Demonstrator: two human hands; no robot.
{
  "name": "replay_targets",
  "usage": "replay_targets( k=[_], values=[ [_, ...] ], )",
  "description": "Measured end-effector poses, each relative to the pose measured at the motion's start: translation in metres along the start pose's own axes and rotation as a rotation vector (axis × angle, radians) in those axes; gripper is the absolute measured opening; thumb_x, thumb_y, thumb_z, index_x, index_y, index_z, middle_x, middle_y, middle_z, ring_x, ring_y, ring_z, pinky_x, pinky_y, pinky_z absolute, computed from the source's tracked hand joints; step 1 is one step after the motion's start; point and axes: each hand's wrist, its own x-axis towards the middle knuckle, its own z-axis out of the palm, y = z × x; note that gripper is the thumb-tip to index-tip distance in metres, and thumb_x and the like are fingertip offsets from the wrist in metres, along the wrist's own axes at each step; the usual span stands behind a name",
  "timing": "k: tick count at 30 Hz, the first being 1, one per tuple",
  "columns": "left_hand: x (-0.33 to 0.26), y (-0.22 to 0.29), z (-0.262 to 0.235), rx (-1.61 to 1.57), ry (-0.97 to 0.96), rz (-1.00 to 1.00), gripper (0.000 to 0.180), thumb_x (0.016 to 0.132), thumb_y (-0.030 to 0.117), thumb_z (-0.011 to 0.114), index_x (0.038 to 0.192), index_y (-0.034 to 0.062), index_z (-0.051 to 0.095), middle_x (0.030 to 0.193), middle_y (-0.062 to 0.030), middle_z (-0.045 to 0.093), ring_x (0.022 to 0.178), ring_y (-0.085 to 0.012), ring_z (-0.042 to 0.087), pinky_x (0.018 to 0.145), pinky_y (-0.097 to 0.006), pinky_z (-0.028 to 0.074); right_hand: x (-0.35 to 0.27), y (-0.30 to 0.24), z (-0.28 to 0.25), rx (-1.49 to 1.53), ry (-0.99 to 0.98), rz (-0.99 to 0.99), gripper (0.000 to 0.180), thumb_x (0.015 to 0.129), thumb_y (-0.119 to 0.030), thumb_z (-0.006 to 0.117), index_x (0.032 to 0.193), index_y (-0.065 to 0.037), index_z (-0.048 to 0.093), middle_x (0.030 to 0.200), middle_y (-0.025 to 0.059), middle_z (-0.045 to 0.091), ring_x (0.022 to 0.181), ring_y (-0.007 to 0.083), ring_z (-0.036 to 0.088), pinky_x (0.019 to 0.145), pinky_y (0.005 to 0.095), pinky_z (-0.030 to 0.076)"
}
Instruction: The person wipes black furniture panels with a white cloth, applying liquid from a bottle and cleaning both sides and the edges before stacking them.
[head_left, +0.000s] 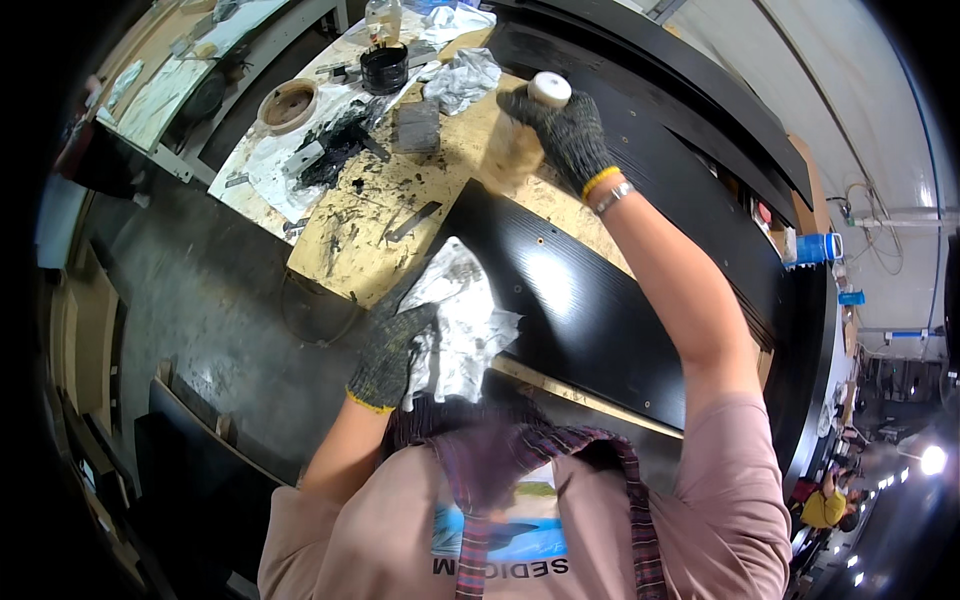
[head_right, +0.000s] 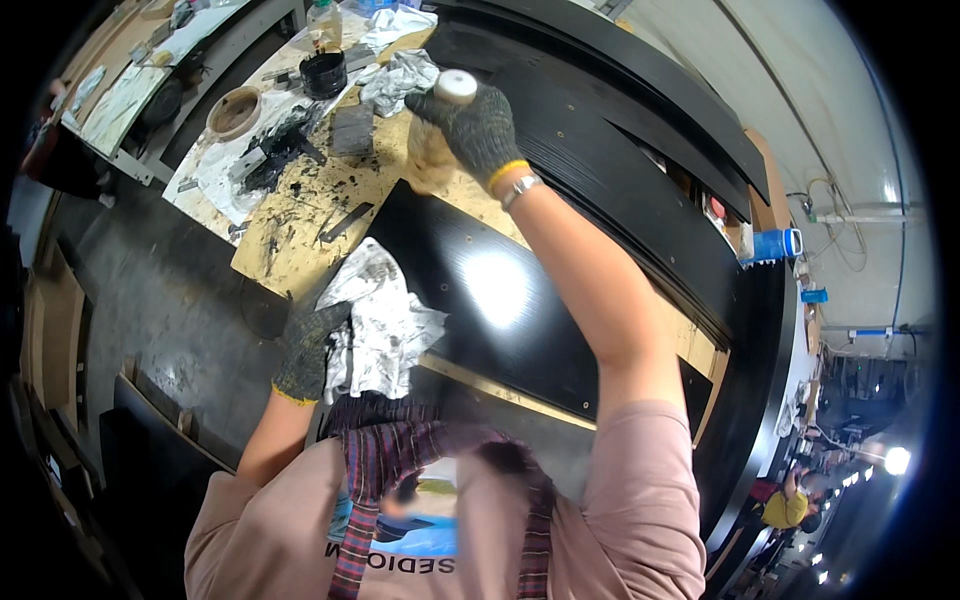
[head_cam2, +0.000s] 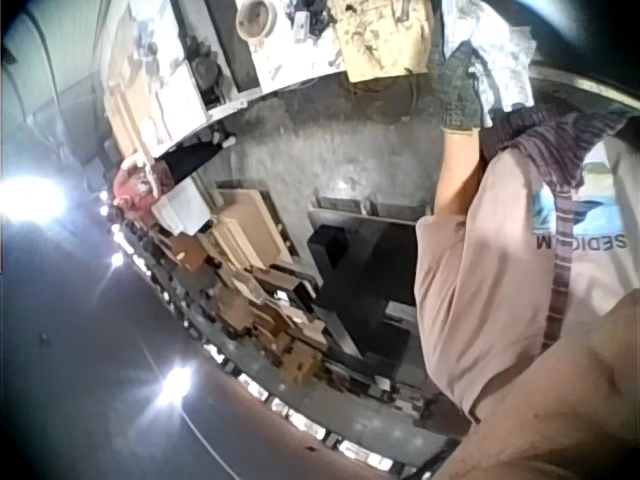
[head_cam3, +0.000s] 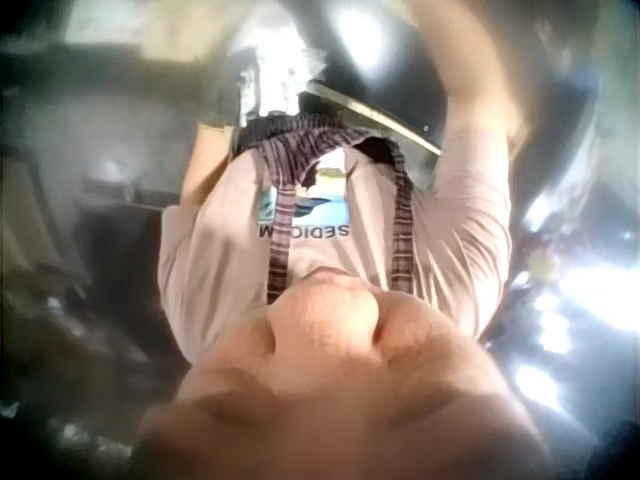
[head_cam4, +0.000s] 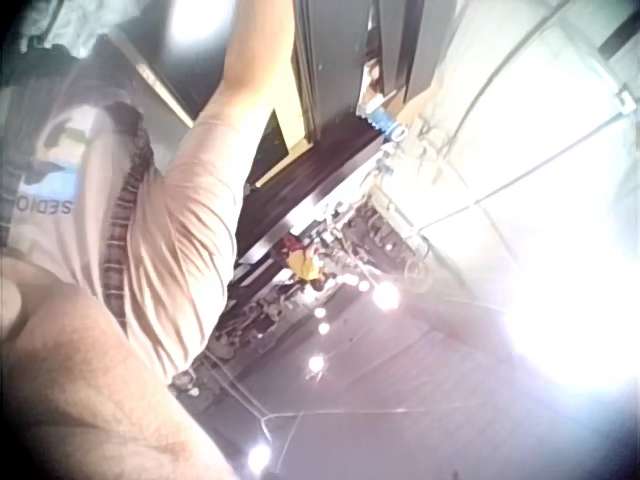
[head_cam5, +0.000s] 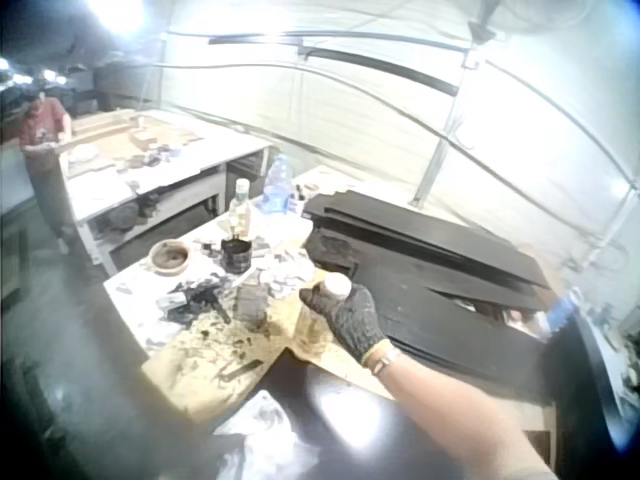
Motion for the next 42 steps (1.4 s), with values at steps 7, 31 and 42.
replay_targets(
  k=[7,31,42],
  values=[
    [-0.043,0.013,-0.01,-0.162,0.167,-0.058,0.054,0.089,0.003,0.06,0.142,-0.0062,0.051,0.139,-0.0149,0.058,0.127,-0.0227,0.055,0.11,-0.035,0.042,0.053,0.047,0.051,-0.099,0.172,-0.055,0.048,0.077,-0.05,0.081,0.098,-0.008,0.077,0.096,0.0149,0.076,0.092,0.0348,0.071,0.084,0.0415,0.054],
    [-0.12,-0.211,0.251,1.888,-0.452,0.651,0.061,0.097,0.011,0.038,0.158,0.0089,0.03,0.166,-0.0111,0.025,0.155,-0.0293,0.015,0.128,-0.049,0.006,-0.43,0.312,-0.305,-0.613,0.099,0.312,0.041,0.097,-0.041,0.06,0.103,-0.003,0.073,0.107,0.0176,0.07,0.104,0.0369,0.064,0.094,0.0447,0.049],
    [-0.132,-0.221,0.341,1.597,-0.607,0.701,0.06,0.104,0.028,0.04,0.158,0.0065,0.027,0.162,-0.0121,0.032,0.151,-0.0233,0.026,0.126,-0.043,0.011,-0.427,0.295,-0.303,-0.713,0.151,0.319,0.043,0.098,-0.042,0.056,0.094,-0.002,0.073,0.098,0.0189,0.069,0.096,0.038,0.064,0.089,0.0478,0.049]
  ],
)
